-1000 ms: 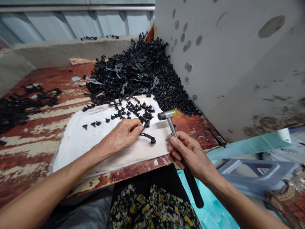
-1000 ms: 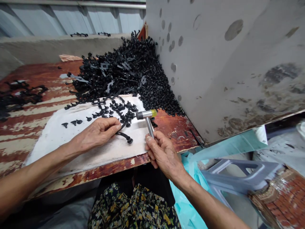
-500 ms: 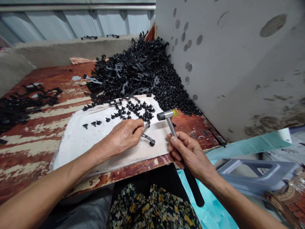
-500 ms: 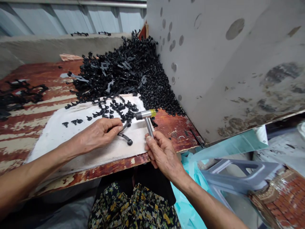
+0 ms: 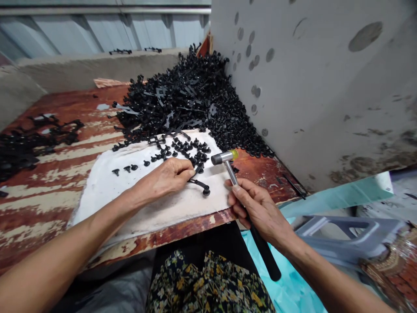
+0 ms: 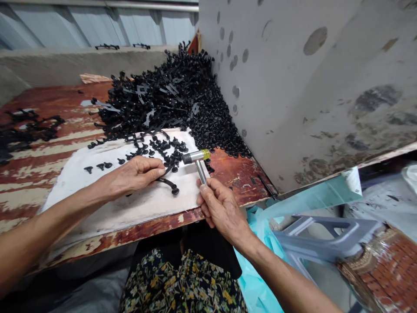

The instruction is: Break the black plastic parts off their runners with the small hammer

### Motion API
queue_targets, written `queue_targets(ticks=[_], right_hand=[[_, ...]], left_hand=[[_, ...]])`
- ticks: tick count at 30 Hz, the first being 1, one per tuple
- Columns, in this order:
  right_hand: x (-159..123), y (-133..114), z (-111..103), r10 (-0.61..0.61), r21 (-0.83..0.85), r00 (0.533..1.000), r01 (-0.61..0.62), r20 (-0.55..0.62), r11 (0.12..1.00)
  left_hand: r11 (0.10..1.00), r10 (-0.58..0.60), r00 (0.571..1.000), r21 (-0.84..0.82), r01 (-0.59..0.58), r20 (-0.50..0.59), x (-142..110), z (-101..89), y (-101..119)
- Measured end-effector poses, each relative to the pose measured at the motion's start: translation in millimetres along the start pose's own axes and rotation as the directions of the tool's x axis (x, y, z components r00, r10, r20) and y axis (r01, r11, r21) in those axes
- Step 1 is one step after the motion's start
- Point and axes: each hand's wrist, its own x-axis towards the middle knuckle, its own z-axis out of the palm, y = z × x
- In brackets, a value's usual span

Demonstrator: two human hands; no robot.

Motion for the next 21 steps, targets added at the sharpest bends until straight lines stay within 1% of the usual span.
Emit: queue_targets(ticks=[4, 6, 8, 9, 10, 12, 13, 14, 15, 18, 19, 21], right_hand=[[-0.1, -0.7, -0.3, -0.012, -0.031, 1.000, 0.012, 0.020, 0.999], [-0.4, -4.1, -1.3, -0.038, -0.122, 0.998, 0.043, 0.043, 0.992], [-0.4, -10.7, -2.4, -0.128, -0.276, 0.991, 0.137, 0.049, 0.952], [-0.2, -14.7, -2.9, -0.200, -0.364, 0.978, 0.205, 0.051, 0.909], [0.4, -18.8, -3.6, -0.285, -0.447, 0.956, 0.282, 0.061, 0.849], [2.7, -25.3, -5.2, -0.452, -0.574, 0.885, 0.429, 0.112, 0.698], [4.4, -27.2, -6.3, -0.506, -0.617, 0.849, 0.482, 0.152, 0.622], [6.1, -28.3, -7.5, -0.535, -0.650, 0.822, 0.516, 0.195, 0.558], [7.7, -28.8, -8.8, -0.540, -0.674, 0.808, 0.537, 0.237, 0.507], [8.9, -30.6, -11.2, -0.518, -0.711, 0.794, 0.562, 0.319, 0.423], [8.0, -31.9, -11.1, -0.542, -0.710, 0.776, 0.577, 0.323, 0.403], [5.8, -34.4, -9.8, -0.638, -0.707, 0.716, 0.606, 0.285, 0.365]], left_hand=[[0.999, 0.034, 0.999, 0.030, -0.034, -0.014, 0.5, -0.2, 0.7], [0.998, 0.044, 0.999, 0.040, -0.044, -0.016, 0.6, -0.8, 1.0], [0.998, 0.046, 0.999, 0.047, -0.045, -0.004, 0.7, -1.7, 1.0], [0.998, 0.043, 0.999, 0.051, -0.044, 0.009, 0.8, -2.1, 1.0], [0.998, 0.040, 0.999, 0.055, -0.041, 0.020, 0.8, -2.4, 0.9], [0.997, 0.041, 0.999, 0.062, -0.041, 0.016, 0.9, -2.3, 0.6], [0.997, 0.043, 0.999, 0.063, -0.044, 0.007, 0.9, -1.9, 0.4], [0.997, 0.047, 0.999, 0.063, -0.047, -0.001, 0.9, -1.4, 0.1], [0.997, 0.053, 0.999, 0.061, -0.052, -0.008, 0.8, -0.8, -0.2], [0.997, 0.060, 0.998, 0.047, -0.059, -0.011, 0.3, 0.6, -1.4], [0.998, 0.058, 0.998, 0.039, -0.058, -0.011, 0.2, 0.9, -1.8], [0.999, 0.048, 0.999, 0.023, -0.048, -0.007, 0.1, 0.9, -2.2]])
